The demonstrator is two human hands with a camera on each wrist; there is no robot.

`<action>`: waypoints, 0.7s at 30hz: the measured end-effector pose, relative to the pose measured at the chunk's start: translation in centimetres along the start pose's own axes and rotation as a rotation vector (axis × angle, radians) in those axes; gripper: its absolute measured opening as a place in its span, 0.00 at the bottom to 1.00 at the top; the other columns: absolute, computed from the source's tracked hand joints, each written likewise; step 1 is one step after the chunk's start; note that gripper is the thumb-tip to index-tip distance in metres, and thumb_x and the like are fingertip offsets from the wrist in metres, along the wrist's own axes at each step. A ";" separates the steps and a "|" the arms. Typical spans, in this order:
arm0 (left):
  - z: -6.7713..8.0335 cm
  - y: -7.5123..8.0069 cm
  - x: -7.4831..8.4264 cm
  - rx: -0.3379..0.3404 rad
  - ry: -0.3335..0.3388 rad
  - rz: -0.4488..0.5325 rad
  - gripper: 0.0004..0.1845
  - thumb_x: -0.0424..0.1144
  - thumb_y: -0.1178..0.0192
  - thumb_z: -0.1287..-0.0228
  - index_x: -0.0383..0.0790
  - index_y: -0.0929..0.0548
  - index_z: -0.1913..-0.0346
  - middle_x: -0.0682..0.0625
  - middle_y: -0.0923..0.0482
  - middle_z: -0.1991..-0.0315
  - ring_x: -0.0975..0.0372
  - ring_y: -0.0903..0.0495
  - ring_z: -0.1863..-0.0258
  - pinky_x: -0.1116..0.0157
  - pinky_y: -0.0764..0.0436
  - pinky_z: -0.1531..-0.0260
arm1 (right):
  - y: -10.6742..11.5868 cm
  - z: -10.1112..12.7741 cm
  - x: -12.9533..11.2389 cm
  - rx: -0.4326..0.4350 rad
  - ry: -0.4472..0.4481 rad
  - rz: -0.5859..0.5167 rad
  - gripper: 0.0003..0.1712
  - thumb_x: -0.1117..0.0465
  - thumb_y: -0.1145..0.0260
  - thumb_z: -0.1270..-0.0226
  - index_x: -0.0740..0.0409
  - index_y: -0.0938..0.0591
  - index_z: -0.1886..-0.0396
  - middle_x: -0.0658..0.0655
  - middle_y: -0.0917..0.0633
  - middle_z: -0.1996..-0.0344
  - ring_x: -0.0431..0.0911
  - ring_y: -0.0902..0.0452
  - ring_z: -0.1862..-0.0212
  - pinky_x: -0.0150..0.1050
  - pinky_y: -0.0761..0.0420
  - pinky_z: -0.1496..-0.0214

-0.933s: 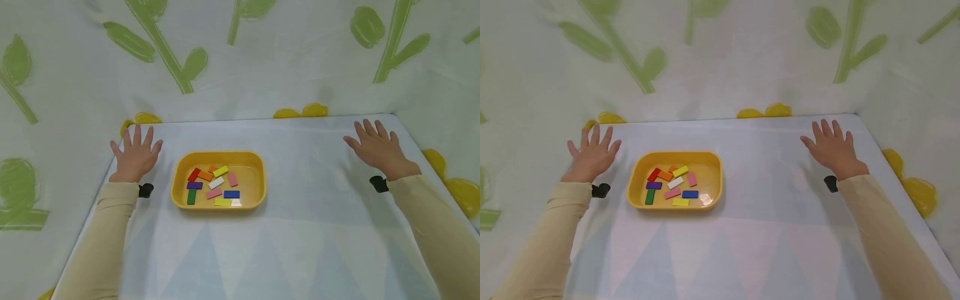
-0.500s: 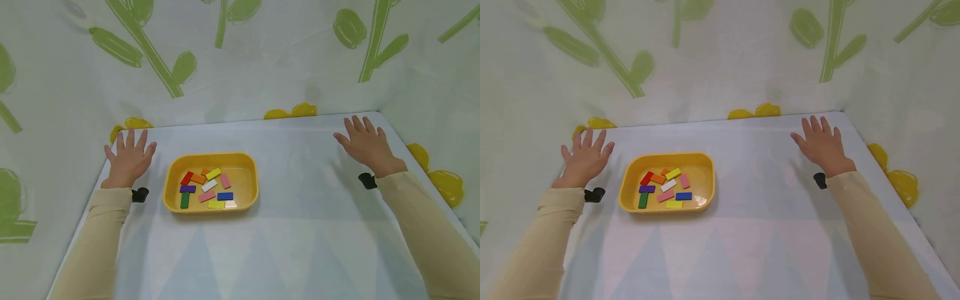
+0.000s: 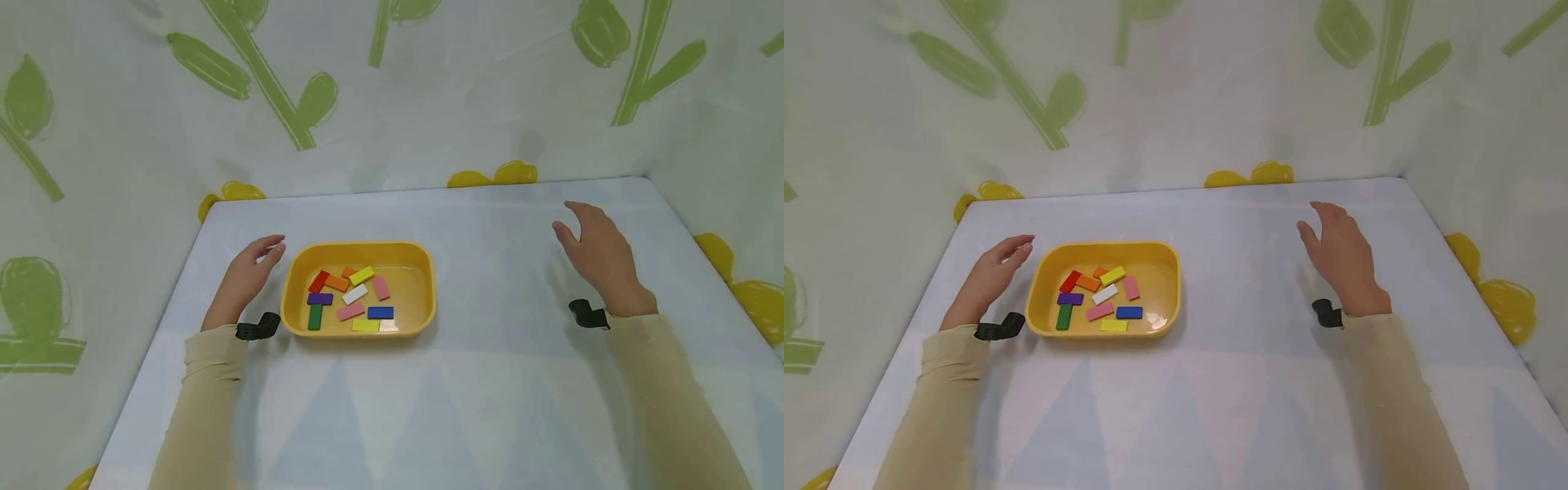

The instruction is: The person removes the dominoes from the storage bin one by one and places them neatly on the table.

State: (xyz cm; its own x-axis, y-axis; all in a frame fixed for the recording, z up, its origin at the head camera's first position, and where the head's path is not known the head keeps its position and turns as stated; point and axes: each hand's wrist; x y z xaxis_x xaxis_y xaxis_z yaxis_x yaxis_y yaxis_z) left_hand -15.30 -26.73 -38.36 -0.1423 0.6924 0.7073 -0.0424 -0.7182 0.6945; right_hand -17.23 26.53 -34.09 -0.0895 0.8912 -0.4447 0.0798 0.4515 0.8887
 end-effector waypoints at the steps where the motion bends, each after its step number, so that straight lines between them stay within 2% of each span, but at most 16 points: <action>1: 0.0 -0.4 -0.6 -0.019 0.004 0.048 0.31 0.67 0.59 0.43 0.61 0.36 0.38 0.50 0.37 0.39 0.53 0.36 0.43 0.47 0.28 0.54 | -0.4 0.1 -0.3 0.003 0.003 -0.040 0.33 0.44 0.56 0.33 0.59 0.41 0.34 0.66 0.37 0.39 0.62 0.40 0.42 0.60 0.38 0.46; 3: 0.3 -0.9 -1.4 -0.078 -0.020 0.151 0.29 0.65 0.60 0.41 0.60 0.36 0.38 0.49 0.35 0.41 0.52 0.34 0.44 0.49 0.29 0.51 | -1.2 0.3 -1.0 0.020 0.019 -0.118 0.31 0.45 0.55 0.33 0.56 0.39 0.35 0.63 0.34 0.40 0.59 0.35 0.45 0.57 0.34 0.48; 6: 0.8 -1.6 -1.8 -0.147 -0.016 0.281 0.27 0.62 0.58 0.39 0.60 0.36 0.38 0.51 0.37 0.39 0.54 0.34 0.43 0.52 0.33 0.46 | -2.3 0.4 -2.1 0.059 0.062 -0.222 0.28 0.47 0.53 0.33 0.53 0.36 0.36 0.57 0.30 0.42 0.54 0.31 0.47 0.53 0.30 0.50; 10: 2.1 -2.0 0.1 -0.200 0.018 0.432 0.27 0.59 0.56 0.38 0.59 0.37 0.37 0.56 0.40 0.37 0.57 0.39 0.39 0.53 0.38 0.42 | -3.1 0.8 -3.7 0.091 0.132 -0.300 0.26 0.48 0.51 0.34 0.50 0.33 0.38 0.52 0.26 0.47 0.48 0.29 0.49 0.48 0.28 0.49; 13: 2.3 -2.3 1.2 -0.226 0.027 0.510 0.28 0.57 0.55 0.37 0.59 0.42 0.34 0.56 0.44 0.35 0.58 0.44 0.37 0.51 0.43 0.39 | -3.8 1.2 -5.3 0.086 0.185 -0.336 0.25 0.48 0.50 0.34 0.49 0.32 0.39 0.51 0.24 0.48 0.46 0.28 0.50 0.46 0.27 0.50; 16: 2.3 -2.9 2.1 -0.205 0.045 0.546 0.28 0.54 0.54 0.36 0.61 0.45 0.34 0.55 0.48 0.33 0.59 0.46 0.36 0.53 0.45 0.38 | -4.3 1.6 -6.9 0.060 0.232 -0.353 0.25 0.48 0.49 0.34 0.48 0.33 0.38 0.51 0.24 0.48 0.46 0.28 0.51 0.46 0.27 0.50; 21: 2.2 -4.8 3.0 -0.085 0.084 0.653 0.26 0.50 0.51 0.36 0.65 0.42 0.35 0.56 0.49 0.33 0.62 0.47 0.35 0.59 0.42 0.39 | -4.9 1.4 -9.7 0.009 0.306 -0.360 0.25 0.50 0.48 0.35 0.50 0.33 0.39 0.51 0.24 0.49 0.44 0.29 0.50 0.44 0.27 0.49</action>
State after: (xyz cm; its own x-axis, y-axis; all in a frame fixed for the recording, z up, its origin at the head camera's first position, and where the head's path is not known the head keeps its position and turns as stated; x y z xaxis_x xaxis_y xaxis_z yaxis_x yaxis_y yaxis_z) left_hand -13.38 -21.04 -39.34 -0.2414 0.1076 0.9644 0.0010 -0.9938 0.1111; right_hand -15.31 15.74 -34.28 -0.4018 0.6246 -0.6697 -0.0018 0.7308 0.6826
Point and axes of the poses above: each hand's wrist, its own z-axis away from the middle knuckle, its own y-axis out of the back of the hand, x = y × z
